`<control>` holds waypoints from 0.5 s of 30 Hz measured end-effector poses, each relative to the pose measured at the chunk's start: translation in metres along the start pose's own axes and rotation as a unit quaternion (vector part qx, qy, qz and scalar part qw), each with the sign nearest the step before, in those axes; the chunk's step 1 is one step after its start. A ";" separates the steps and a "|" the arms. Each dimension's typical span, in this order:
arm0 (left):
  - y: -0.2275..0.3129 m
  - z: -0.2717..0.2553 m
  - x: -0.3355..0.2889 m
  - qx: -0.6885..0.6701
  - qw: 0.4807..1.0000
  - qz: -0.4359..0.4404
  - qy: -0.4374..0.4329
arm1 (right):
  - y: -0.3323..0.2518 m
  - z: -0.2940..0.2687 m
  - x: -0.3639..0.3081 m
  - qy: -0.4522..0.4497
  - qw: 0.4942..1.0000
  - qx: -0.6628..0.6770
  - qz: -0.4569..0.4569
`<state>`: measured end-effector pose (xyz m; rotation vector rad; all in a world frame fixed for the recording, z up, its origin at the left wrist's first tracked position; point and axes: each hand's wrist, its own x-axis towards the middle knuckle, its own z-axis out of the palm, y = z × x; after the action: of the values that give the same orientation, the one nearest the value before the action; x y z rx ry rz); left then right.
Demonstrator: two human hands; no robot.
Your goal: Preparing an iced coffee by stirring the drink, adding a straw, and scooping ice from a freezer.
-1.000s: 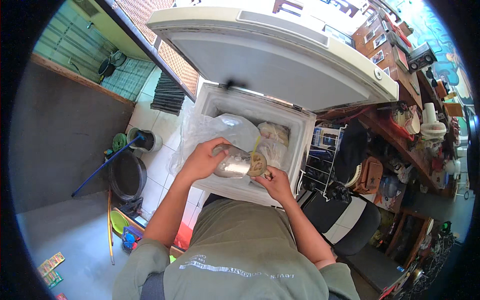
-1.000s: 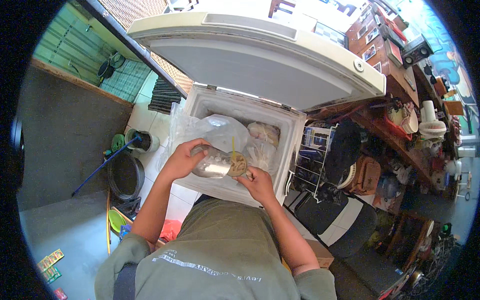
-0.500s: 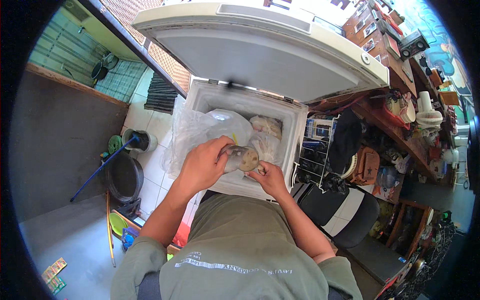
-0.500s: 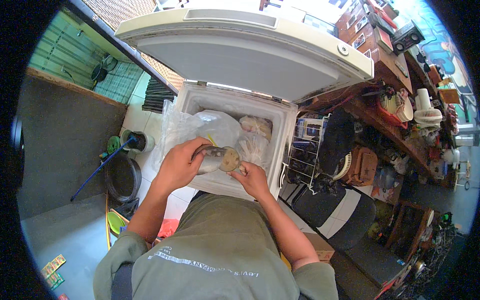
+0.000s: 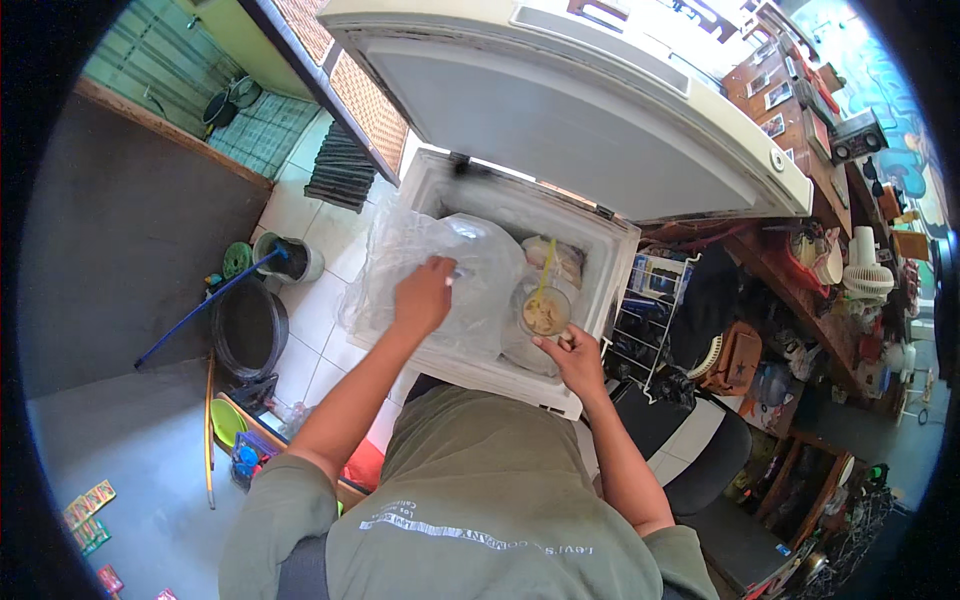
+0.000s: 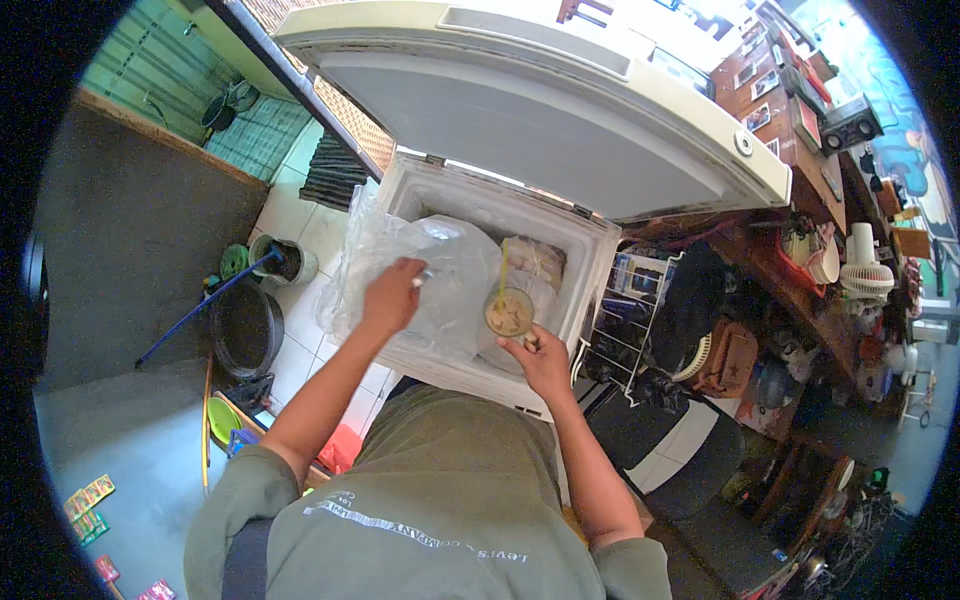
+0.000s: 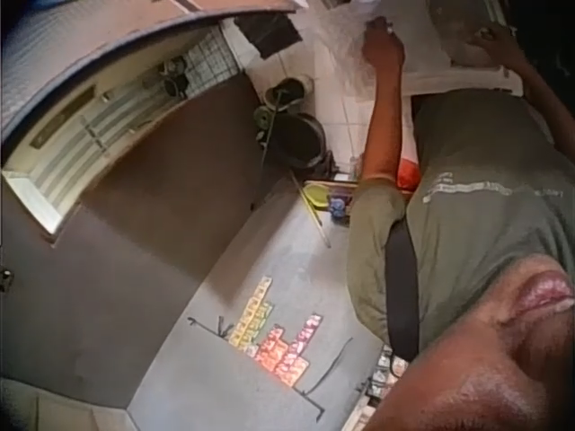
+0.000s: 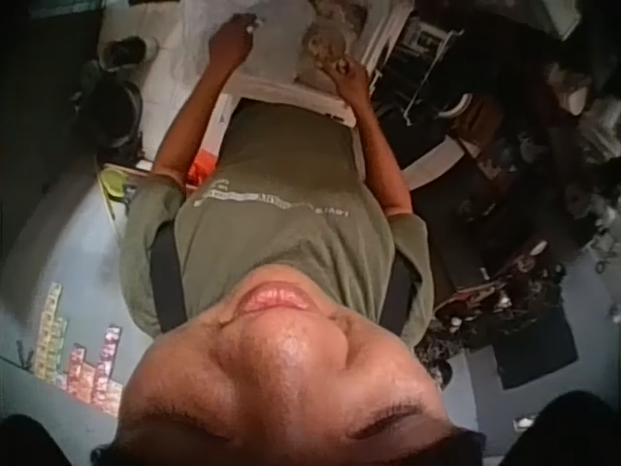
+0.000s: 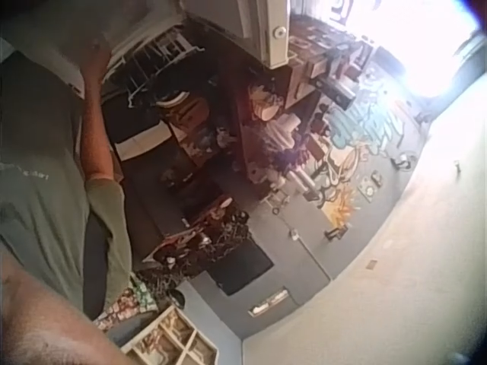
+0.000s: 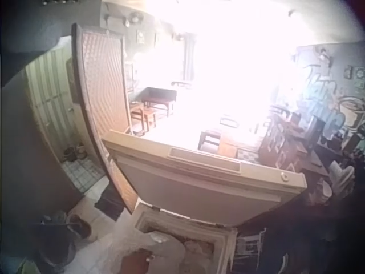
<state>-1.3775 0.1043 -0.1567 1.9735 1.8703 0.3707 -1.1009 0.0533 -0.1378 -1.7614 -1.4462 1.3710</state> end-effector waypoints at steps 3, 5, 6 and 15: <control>-0.011 0.059 -0.002 -0.007 0.998 -0.017 -0.059 | 0.001 -0.010 -0.006 0.030 0.999 -0.003 0.013; -0.036 0.098 -0.004 -0.210 0.964 0.102 -0.125 | 0.000 -0.014 -0.010 0.047 0.999 0.019 0.010; -0.041 0.108 0.002 -0.213 0.963 0.103 -0.126 | 0.002 -0.016 -0.012 0.049 0.999 0.016 0.012; -0.046 0.150 0.034 -0.023 0.984 -0.124 -0.122 | 0.002 -0.031 -0.026 0.081 0.996 0.015 0.044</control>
<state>-1.3482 0.1246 -0.3127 1.6464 1.8977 0.0916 -1.0706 0.0357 -0.1175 -1.8895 -1.2712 1.2535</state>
